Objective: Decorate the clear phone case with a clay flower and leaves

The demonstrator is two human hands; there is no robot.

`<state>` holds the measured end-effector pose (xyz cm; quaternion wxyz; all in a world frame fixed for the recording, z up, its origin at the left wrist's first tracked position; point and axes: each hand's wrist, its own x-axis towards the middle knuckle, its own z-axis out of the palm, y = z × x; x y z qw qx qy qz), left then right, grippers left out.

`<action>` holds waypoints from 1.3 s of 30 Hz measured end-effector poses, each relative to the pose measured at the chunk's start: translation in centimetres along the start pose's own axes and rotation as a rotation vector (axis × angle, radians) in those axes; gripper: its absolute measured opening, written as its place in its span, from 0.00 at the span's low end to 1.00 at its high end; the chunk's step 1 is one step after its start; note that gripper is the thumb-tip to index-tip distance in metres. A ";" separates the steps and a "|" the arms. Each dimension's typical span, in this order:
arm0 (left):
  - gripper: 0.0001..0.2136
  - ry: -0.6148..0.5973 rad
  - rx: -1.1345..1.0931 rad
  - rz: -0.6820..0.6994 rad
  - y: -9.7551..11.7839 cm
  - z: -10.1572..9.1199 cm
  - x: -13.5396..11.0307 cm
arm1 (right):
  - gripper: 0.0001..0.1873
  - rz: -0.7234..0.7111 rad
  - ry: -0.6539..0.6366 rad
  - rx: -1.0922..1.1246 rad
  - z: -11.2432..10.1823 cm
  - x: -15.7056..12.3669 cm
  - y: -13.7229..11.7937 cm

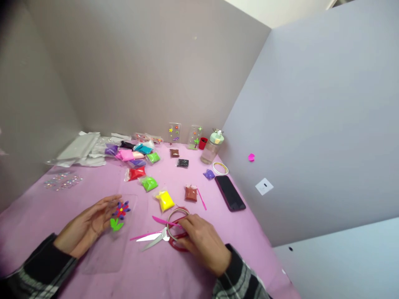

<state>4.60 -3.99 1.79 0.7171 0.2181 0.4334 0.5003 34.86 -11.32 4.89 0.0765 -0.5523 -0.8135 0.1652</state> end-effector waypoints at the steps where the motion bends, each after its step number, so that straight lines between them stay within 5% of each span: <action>1: 0.12 0.002 0.004 -0.007 -0.1 0.1 0.0 | 0.19 0.005 -0.018 -0.012 0.1 0.1 -0.4; 8: 0.12 0.010 0.026 -0.026 -0.5 -0.1 0.4 | 0.03 -0.077 0.002 -0.172 1.8 0.9 -0.4; 17: 0.12 0.036 0.043 -0.054 -0.5 0.0 0.5 | 0.06 -0.019 -0.033 -0.277 -0.9 -2.0 2.0; 20: 0.12 0.030 0.037 -0.049 -0.5 0.1 0.6 | 0.05 0.044 -0.039 -0.297 -2.1 -0.2 0.7; 26: 0.12 0.029 0.036 -0.037 -0.5 0.1 0.6 | 0.39 0.107 -0.047 -0.433 -2.1 7.7 -3.3; 32: 0.11 0.050 0.003 -0.060 -0.6 0.3 0.3 | 0.31 0.106 -0.064 -0.428 -1.2 11.9 -3.5; 39: 0.11 0.063 -0.029 -0.057 -0.4 1.1 0.0 | 0.28 0.301 0.105 -0.377 -6.4 11.7 0.8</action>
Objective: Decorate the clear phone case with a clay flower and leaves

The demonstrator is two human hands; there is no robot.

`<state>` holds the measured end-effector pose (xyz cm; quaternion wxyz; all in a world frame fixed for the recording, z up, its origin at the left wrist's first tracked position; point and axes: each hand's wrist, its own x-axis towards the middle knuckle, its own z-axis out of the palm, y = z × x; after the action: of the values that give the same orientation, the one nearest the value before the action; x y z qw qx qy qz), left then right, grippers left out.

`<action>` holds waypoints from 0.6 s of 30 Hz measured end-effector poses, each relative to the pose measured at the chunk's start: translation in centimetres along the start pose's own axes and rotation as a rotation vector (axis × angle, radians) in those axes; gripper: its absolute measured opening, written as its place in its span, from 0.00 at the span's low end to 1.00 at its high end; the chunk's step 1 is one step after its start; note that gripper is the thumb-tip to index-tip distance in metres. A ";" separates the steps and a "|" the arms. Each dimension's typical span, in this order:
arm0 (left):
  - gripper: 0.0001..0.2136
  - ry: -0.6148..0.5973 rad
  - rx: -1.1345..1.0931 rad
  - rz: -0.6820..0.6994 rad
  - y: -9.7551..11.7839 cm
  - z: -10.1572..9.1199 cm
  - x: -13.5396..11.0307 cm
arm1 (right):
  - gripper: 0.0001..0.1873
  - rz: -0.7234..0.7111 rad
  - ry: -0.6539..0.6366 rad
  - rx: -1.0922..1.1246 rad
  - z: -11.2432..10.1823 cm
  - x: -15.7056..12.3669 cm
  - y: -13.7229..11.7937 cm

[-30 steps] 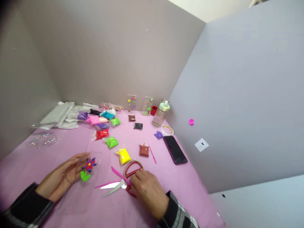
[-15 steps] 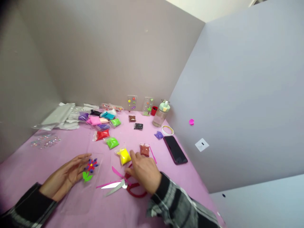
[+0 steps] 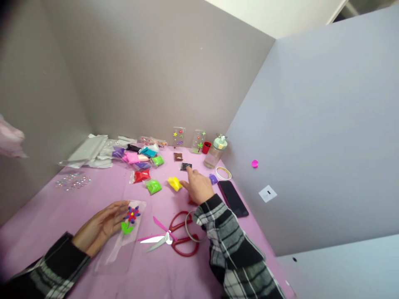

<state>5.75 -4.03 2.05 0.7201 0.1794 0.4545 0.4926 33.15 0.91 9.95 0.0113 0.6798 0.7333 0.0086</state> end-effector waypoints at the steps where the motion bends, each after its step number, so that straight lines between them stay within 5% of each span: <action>1: 0.12 0.013 -0.006 -0.002 0.0 0.2 -0.1 | 0.25 0.010 -0.002 0.020 -0.5 -0.5 0.8; 7: 0.10 0.008 -0.039 -0.026 -1.8 1.1 -3.1 | 0.14 -0.081 -0.082 0.265 -0.9 -8.9 1.0; 12: 0.06 -0.127 -0.043 0.000 -5.6 4.2 -7.5 | 0.22 0.012 -0.323 1.122 3.2 -17.6 -1.0; 15: 0.09 -0.223 -0.033 0.017 -8.0 7.2 -9.1 | 0.33 0.120 -0.352 1.543 6.1 -21.2 -1.0; 18: 0.09 -0.287 -0.005 -0.026 -10.6 9.9 -9.7 | 0.26 0.272 -0.355 1.794 7.6 -23.4 0.4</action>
<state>18.78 -15.42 4.33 0.7845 0.2402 0.3478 0.4538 35.54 -22.46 2.45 -0.4083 0.5054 0.3668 -0.6658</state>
